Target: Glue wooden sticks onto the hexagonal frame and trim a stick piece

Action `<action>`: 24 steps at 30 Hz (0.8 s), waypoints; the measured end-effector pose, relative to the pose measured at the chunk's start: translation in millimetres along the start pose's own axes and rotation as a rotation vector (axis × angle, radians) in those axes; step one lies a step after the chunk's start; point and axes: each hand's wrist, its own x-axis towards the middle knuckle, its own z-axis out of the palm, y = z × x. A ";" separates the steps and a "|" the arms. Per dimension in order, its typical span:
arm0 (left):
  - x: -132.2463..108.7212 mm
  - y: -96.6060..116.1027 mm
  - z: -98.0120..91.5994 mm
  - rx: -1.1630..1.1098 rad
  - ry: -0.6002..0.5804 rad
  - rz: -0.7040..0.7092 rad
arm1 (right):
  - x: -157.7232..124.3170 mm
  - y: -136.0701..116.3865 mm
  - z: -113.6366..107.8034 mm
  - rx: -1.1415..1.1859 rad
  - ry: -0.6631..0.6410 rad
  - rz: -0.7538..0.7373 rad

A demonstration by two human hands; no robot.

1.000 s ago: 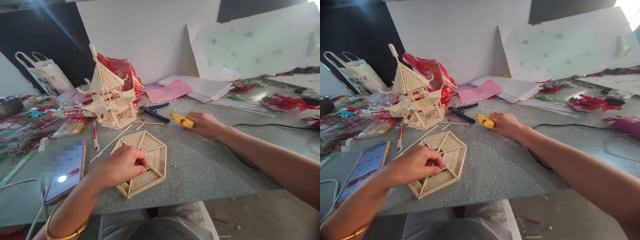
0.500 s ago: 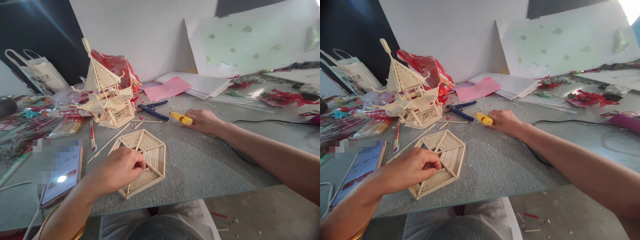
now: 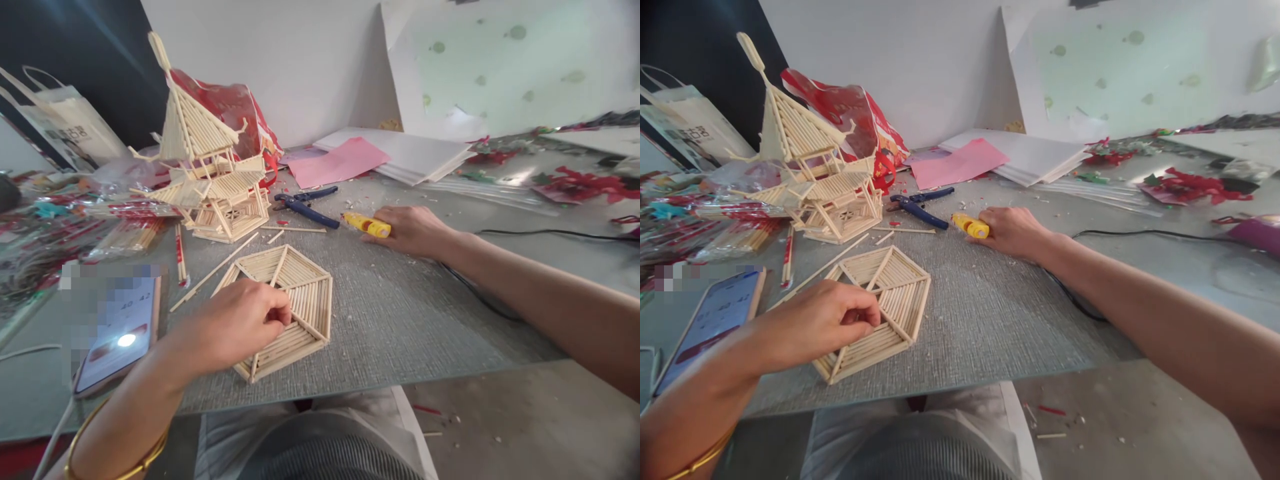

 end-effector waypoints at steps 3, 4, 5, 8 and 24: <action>0.1 -2.4 0.5 -0.019 -0.018 -0.027 | 0.6 1.0 1.3 0.000 0.010 -0.014; 0.2 -3.0 0.6 -0.040 -0.015 -0.032 | 0.8 1.7 2.2 -0.002 0.013 -0.016; 0.4 -3.5 0.6 -0.062 -0.011 -0.036 | 1.0 2.3 3.3 -0.004 0.016 -0.018; 1.4 -4.1 -0.1 -0.087 -0.018 -0.053 | 1.0 3.5 5.6 -0.004 0.020 -0.023; 8.9 3.2 -8.4 0.109 -0.165 -0.018 | 0.3 -1.2 1.4 -0.003 0.003 -0.021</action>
